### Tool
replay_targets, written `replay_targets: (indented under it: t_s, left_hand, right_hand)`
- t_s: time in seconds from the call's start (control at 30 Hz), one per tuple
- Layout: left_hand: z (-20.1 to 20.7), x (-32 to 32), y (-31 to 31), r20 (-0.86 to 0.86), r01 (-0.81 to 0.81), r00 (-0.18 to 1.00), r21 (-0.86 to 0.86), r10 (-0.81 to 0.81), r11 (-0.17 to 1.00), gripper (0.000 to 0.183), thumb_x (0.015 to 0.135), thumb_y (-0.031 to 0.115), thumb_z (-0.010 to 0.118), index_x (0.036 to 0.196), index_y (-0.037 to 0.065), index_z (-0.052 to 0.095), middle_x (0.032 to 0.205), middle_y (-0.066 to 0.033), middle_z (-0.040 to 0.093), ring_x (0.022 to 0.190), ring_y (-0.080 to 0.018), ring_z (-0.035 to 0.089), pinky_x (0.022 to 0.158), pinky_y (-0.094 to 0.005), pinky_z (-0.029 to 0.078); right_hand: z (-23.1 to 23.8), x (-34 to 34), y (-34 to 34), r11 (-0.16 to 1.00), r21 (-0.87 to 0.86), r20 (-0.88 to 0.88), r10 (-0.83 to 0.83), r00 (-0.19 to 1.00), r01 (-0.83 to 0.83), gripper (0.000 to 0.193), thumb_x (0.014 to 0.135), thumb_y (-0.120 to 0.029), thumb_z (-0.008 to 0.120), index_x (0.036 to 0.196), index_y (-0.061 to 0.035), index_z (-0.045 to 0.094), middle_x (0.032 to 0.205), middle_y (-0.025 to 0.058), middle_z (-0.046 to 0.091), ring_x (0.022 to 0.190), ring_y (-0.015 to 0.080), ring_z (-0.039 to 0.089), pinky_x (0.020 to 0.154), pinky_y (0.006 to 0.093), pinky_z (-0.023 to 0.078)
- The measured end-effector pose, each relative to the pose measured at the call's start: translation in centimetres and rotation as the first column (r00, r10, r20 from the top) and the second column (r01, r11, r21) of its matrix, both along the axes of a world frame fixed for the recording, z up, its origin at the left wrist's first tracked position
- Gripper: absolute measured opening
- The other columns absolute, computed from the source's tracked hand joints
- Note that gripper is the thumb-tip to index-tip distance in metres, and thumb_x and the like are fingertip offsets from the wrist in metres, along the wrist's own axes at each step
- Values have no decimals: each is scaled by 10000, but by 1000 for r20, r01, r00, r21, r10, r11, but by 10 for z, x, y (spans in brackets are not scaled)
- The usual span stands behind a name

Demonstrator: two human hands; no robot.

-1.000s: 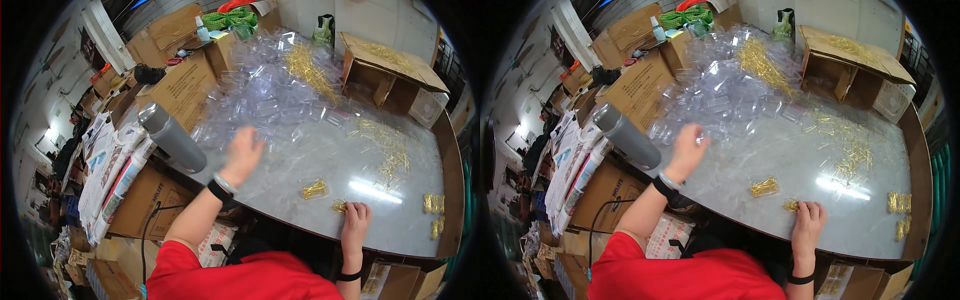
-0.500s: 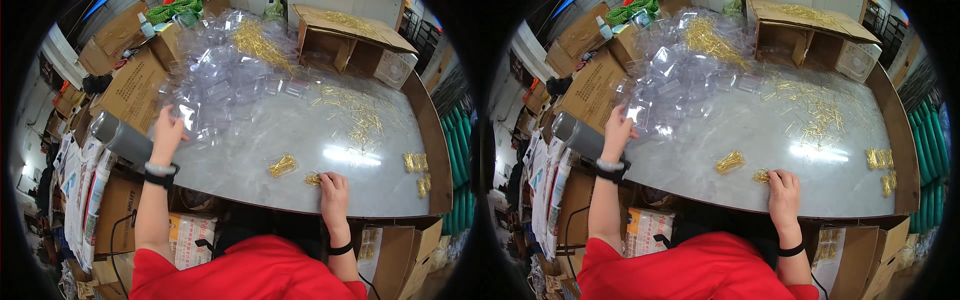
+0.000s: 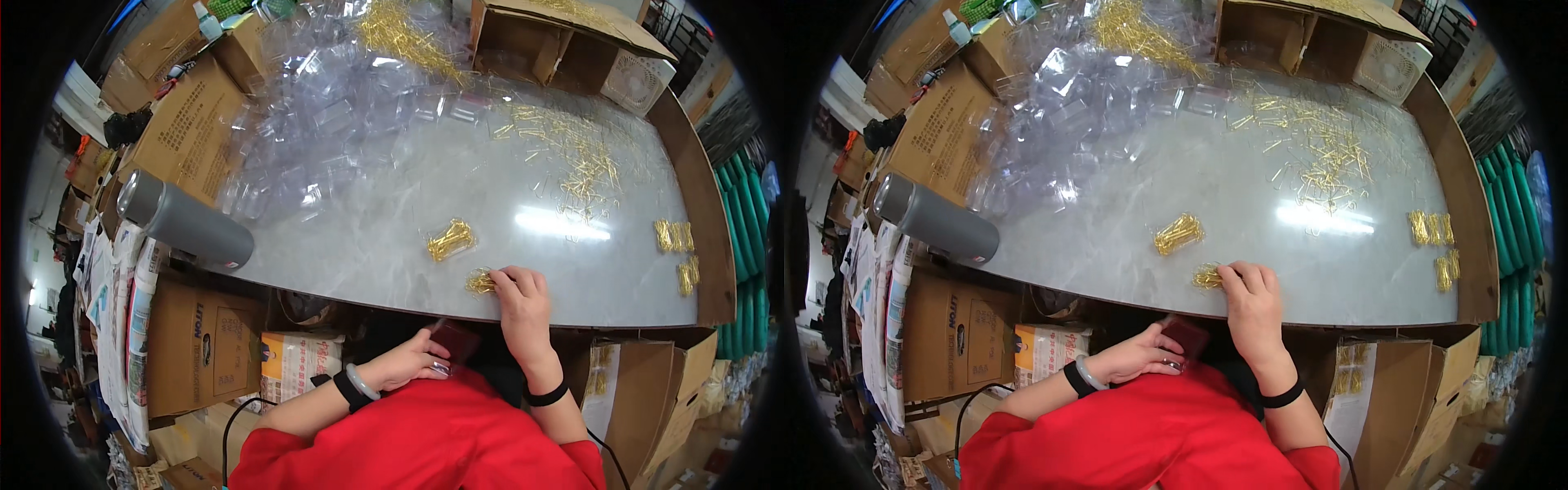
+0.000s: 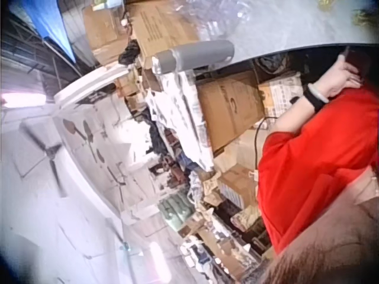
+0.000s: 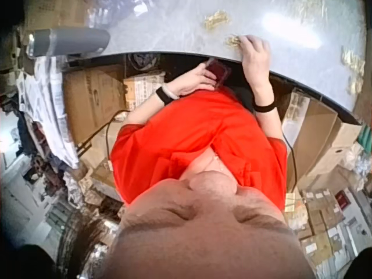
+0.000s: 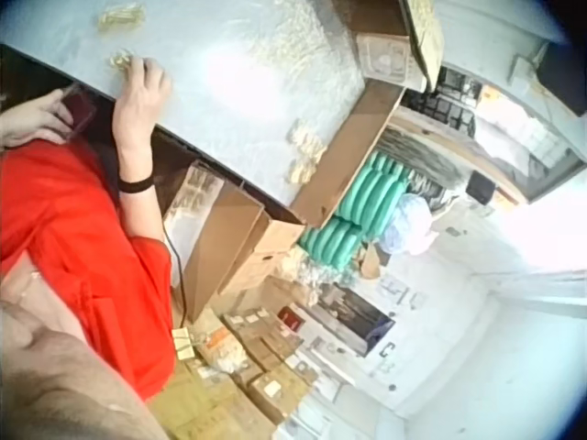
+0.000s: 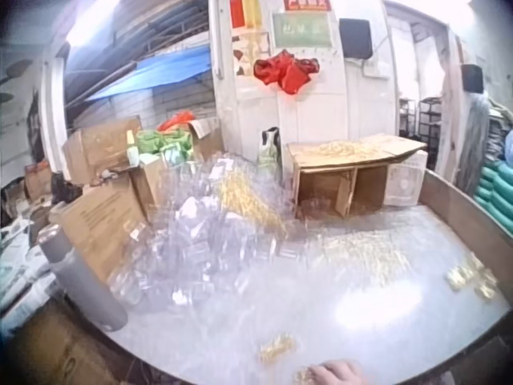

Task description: Sorting and packaging small gold-colored metal pins into plastic containers.

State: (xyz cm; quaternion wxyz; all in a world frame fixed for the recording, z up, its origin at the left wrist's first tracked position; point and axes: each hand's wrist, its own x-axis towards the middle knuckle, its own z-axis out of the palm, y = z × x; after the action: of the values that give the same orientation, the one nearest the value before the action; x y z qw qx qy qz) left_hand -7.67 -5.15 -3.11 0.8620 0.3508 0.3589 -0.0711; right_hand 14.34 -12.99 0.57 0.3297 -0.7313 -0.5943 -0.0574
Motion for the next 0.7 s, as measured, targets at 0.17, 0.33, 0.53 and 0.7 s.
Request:
replay_targets:
  t_s: [0.17, 0.33, 0.53, 0.7]
  left_hand:
    - [-13, -5, 0, -130, 50, 991, 66, -41, 997, 638, 952, -99, 465, 1525, 23, 212, 1253, -212, 494, 1021, -310, 678, 900, -404, 608]
    - [-12, -2, 0, -12, -63, 998, 136, 65, 989, 525, 973, -50, 470, 1454, -56, 259, 1220, -225, 514, 974, -324, 690, 875, -408, 617]
    - [-15, 8, 0, 108, -144, 984, 28, 140, 989, 380, 1037, 71, 532, 1395, -41, 466, 1215, -178, 595, 1013, -236, 667, 880, -377, 585]
    - [-13, 17, 5, 109, -177, 978, 0, 176, 984, 351, 1065, 180, 531, 1339, -40, 539, 1115, -130, 637, 932, -221, 659, 841, -361, 584]
  right_hand:
    - [-4, -6, -3, 1000, -19, -5, 11, 1000, -11, 299, 838, 4, 660, 1131, -51, 684, 1120, 81, 636, 1060, 302, 575, 923, 403, 483]
    - [-2, -4, -4, 999, -4, 4, 46, 999, -46, 296, 843, -6, 652, 1134, -51, 681, 1121, 78, 634, 1065, 304, 573, 934, 406, 477]
    - [-2, -4, -3, 998, 15, 6, 58, 998, -58, 273, 839, -12, 651, 1106, -55, 688, 1117, 77, 639, 1064, 304, 576, 934, 405, 480]
    - [1, 2, -11, 967, -55, -24, 247, 969, -248, 336, 786, -13, 642, 1115, -56, 688, 1122, 78, 640, 1067, 306, 581, 933, 405, 487]
